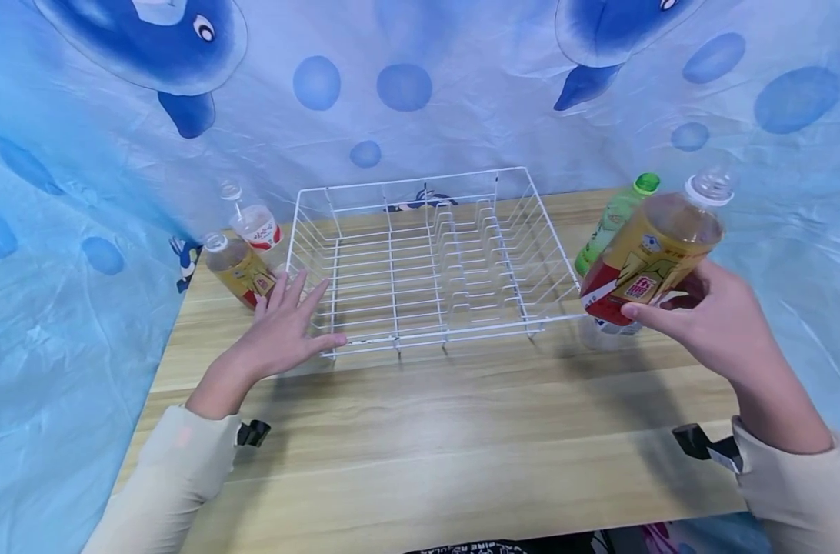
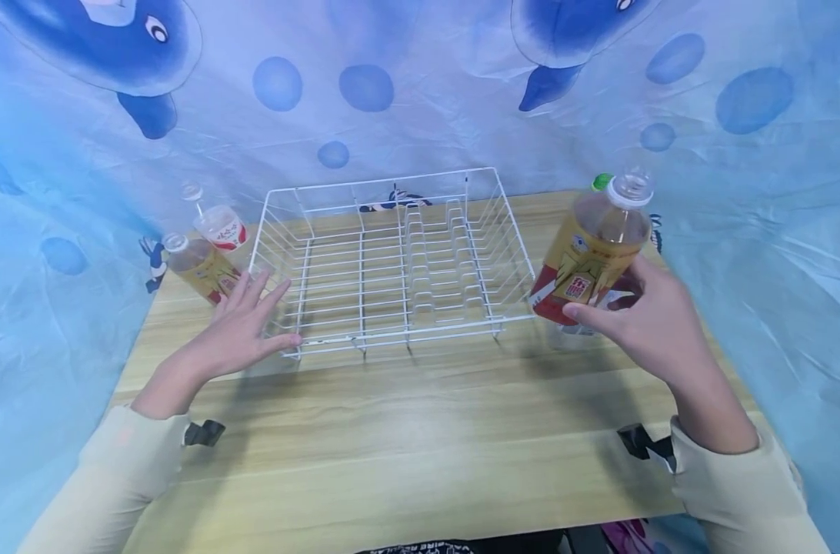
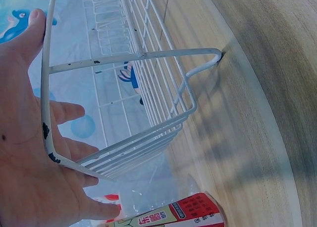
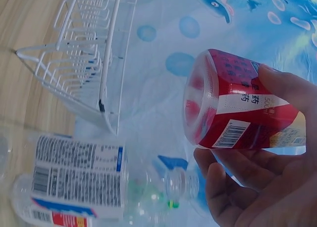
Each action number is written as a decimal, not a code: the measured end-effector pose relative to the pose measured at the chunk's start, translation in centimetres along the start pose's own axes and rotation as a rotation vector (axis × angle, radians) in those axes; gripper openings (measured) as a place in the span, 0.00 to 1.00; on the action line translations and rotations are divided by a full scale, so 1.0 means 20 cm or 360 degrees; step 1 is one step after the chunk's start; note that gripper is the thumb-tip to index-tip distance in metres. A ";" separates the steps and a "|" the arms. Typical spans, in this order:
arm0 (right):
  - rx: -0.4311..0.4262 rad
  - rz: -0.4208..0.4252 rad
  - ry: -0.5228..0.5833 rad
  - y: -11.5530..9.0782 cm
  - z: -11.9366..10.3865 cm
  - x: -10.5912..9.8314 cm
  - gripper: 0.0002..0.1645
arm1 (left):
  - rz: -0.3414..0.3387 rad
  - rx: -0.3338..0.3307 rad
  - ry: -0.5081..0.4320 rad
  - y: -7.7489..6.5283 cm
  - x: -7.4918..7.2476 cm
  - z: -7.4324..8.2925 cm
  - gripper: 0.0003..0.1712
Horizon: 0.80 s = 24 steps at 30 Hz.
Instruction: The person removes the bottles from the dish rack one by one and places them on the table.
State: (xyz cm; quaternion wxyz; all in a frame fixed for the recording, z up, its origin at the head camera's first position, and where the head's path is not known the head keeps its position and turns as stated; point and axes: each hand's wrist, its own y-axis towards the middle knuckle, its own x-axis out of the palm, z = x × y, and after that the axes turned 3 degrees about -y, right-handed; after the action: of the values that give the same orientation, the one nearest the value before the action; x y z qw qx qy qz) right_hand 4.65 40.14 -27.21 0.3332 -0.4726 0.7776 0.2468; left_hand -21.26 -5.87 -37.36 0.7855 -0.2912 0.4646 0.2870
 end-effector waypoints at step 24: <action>-0.0156 0.0185 0.0103 -0.06 0.16 -0.07 0.41 | 0.0076 -0.0062 -0.0017 -0.08 -0.02 -0.06 0.60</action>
State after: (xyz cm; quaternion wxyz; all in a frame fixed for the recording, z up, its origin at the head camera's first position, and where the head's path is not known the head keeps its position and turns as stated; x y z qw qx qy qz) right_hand 7.19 42.61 -28.40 0.2694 -0.4502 0.8011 0.2880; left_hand -20.94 -7.90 -37.09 0.7751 -0.2937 0.4616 0.3162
